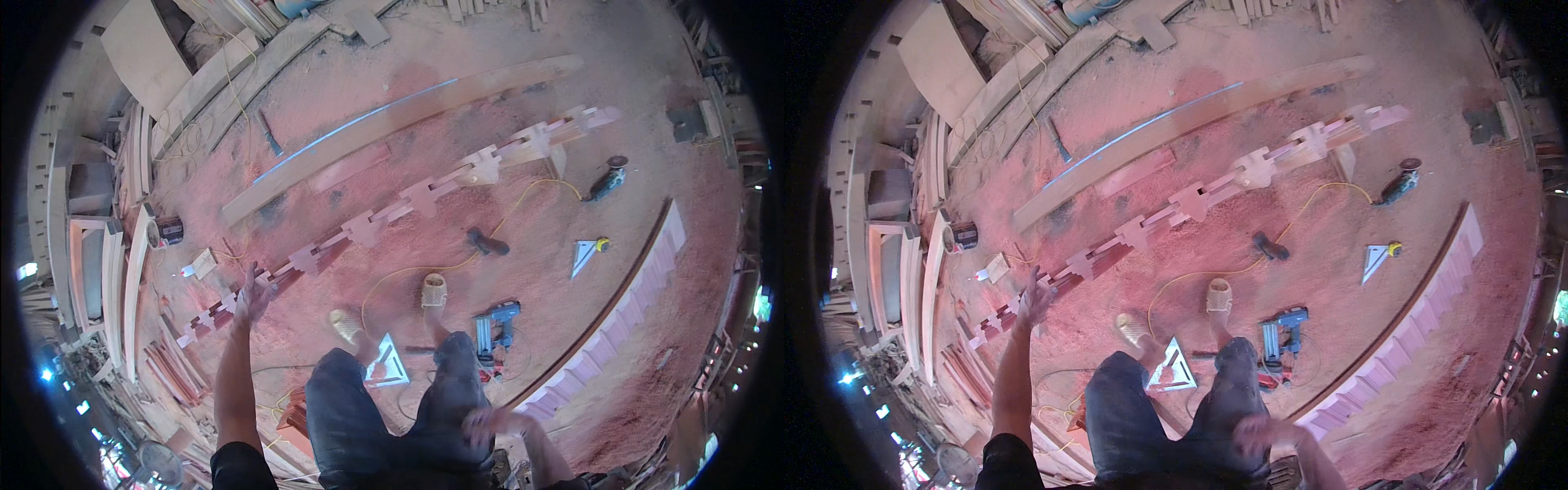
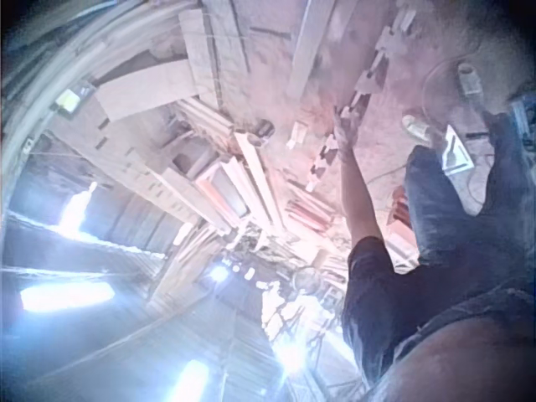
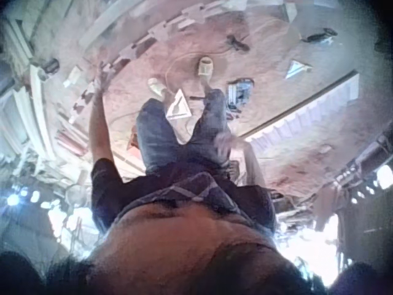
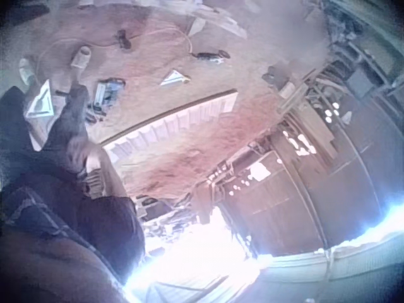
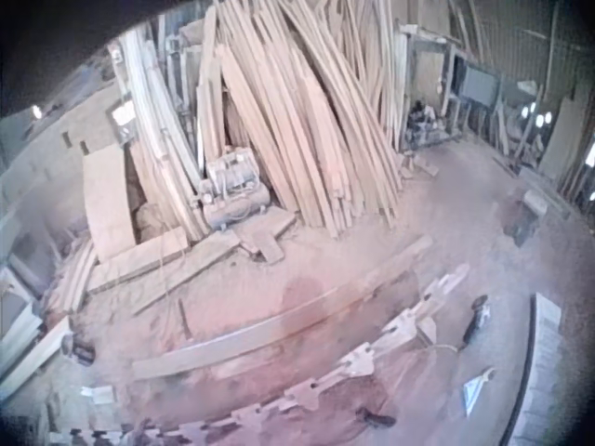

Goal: The person assembles a wooden structure by placing and aligning wooden slats, using a hammer to secure them, and a nail gun to fasten the pieces together.

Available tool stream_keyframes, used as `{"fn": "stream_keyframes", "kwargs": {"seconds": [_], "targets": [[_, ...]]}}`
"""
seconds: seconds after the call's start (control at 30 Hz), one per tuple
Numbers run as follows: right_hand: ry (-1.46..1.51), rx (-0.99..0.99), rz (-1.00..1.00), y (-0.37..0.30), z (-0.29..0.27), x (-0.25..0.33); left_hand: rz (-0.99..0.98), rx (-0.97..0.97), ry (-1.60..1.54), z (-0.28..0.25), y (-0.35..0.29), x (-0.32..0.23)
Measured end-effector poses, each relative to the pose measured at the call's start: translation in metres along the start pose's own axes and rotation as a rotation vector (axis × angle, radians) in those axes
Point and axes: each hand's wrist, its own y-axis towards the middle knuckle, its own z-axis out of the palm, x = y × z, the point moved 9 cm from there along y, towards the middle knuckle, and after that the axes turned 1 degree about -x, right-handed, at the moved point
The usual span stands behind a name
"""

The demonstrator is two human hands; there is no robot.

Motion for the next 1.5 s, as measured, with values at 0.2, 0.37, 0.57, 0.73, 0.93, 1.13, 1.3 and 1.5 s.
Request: {"fn": "stream_keyframes", "kwargs": {"seconds": [0.2,0.37,0.57,0.73,0.93,1.13,1.3,1.5], "targets": [[0.017,-1.469,-0.752,0.038,-0.295,0.066,0.106,-0.252,0.025,0.002,-0.011,-0.006],[0.087,-1.574,-0.565,0.173,-0.428,0.081,0.264,-0.485,0.024,0.008,-0.018,-0.007],[0.226,-1.530,-0.996,0.206,-0.512,0.125,0.226,-0.623,-0.099,0.014,-0.023,-0.005],[0.237,-1.473,-1.394,0.185,-0.537,0.160,0.281,-0.787,0.036,0.012,-0.026,-0.004],[0.433,-1.571,-1.248,0.137,-0.640,0.143,0.492,-0.970,-0.085,0.019,-0.022,0.014],[0.494,-1.843,-0.711,0.115,-0.671,0.052,0.509,-0.988,0.189,0.019,-0.026,0.000],[0.012,-2.398,-1.115,0.101,-0.582,0.106,0.434,-0.985,0.177,0.018,-0.027,0.003],[0.691,-0.315,-1.583,0.323,-0.530,0.351,0.485,-0.931,0.311,0.020,-0.030,-0.006]]}}
